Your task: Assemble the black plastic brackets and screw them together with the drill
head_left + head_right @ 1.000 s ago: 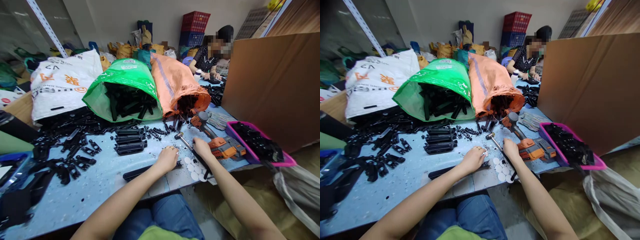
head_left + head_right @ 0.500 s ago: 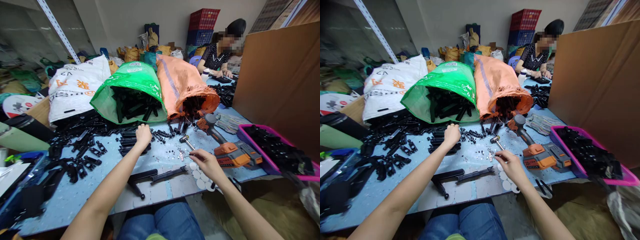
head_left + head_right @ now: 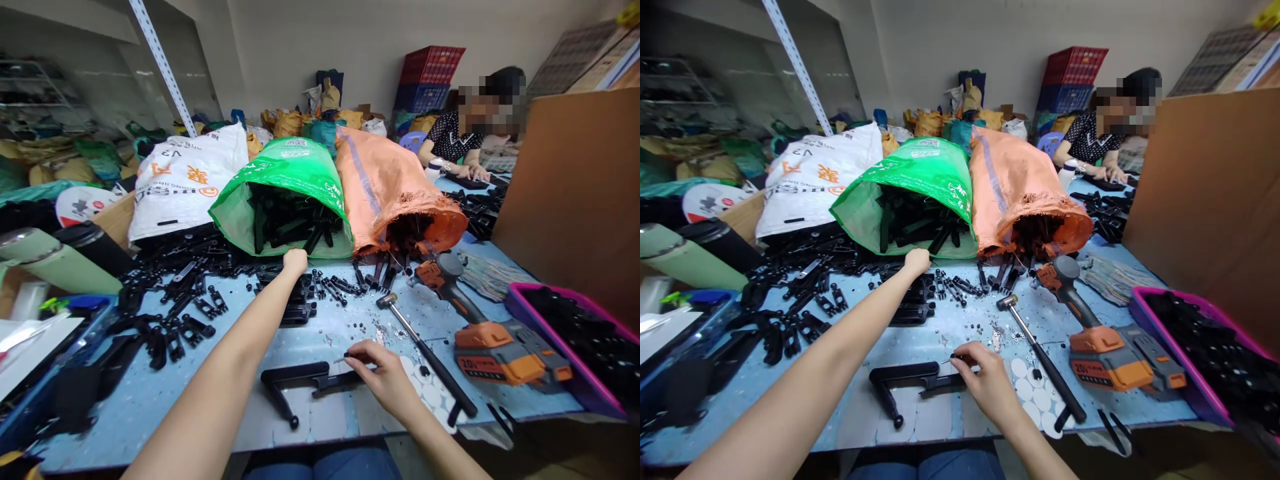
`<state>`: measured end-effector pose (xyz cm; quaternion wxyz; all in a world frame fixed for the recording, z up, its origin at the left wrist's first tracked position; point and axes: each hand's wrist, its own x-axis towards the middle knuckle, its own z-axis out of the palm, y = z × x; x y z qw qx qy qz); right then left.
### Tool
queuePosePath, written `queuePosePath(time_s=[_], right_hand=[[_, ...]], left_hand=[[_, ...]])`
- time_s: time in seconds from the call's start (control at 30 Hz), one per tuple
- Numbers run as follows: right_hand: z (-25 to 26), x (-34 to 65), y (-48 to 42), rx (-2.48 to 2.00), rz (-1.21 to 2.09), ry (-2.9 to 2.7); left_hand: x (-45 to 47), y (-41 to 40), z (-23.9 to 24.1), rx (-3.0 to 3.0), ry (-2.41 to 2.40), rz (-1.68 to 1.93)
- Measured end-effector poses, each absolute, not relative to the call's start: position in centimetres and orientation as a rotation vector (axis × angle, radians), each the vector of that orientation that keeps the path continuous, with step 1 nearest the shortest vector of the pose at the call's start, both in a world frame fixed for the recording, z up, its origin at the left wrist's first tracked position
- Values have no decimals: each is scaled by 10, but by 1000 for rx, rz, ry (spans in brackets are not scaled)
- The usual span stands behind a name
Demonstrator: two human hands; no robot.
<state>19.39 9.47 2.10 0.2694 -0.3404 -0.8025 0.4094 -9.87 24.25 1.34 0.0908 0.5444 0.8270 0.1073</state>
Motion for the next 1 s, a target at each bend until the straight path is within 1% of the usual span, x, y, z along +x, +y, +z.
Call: queuePosePath(time_s=[0.13, 0.23, 0.3, 0.4, 0.47, 0.5, 0.6, 0.7, 0.83, 1.0], right_hand=[[17, 188, 97, -940, 1095, -2168], [15, 178, 100, -875, 1062, -2262], [15, 171, 100, -812, 1017, -2351], [20, 163, 96, -725, 879, -2530], [27, 160, 91, -673, 716, -2692], [30, 158, 88, -655, 623, -2771], [38, 155, 81, -661, 395, -2943], [41, 152, 77, -691, 297, -3011], [40, 150, 76, -658, 279, -3025], [28, 153, 77, -564, 332, -2938]], left_hand=[[-90, 244, 16, 1585, 2381, 509], [-89, 220, 25, 1580, 2339, 716], [-90, 184, 31, 1584, 2318, 831], [-85, 105, 30, 1521, 2240, 1030], [-77, 48, 21, 1204, 1965, 1407], [-72, 22, 14, 1047, 1886, 1476], [-57, -35, -6, 801, 1813, 1479], [-47, -58, -14, 836, 1900, 1478], [-42, -61, -9, 1146, 2113, 1396], [-36, -65, -5, 1575, 2230, 1239]])
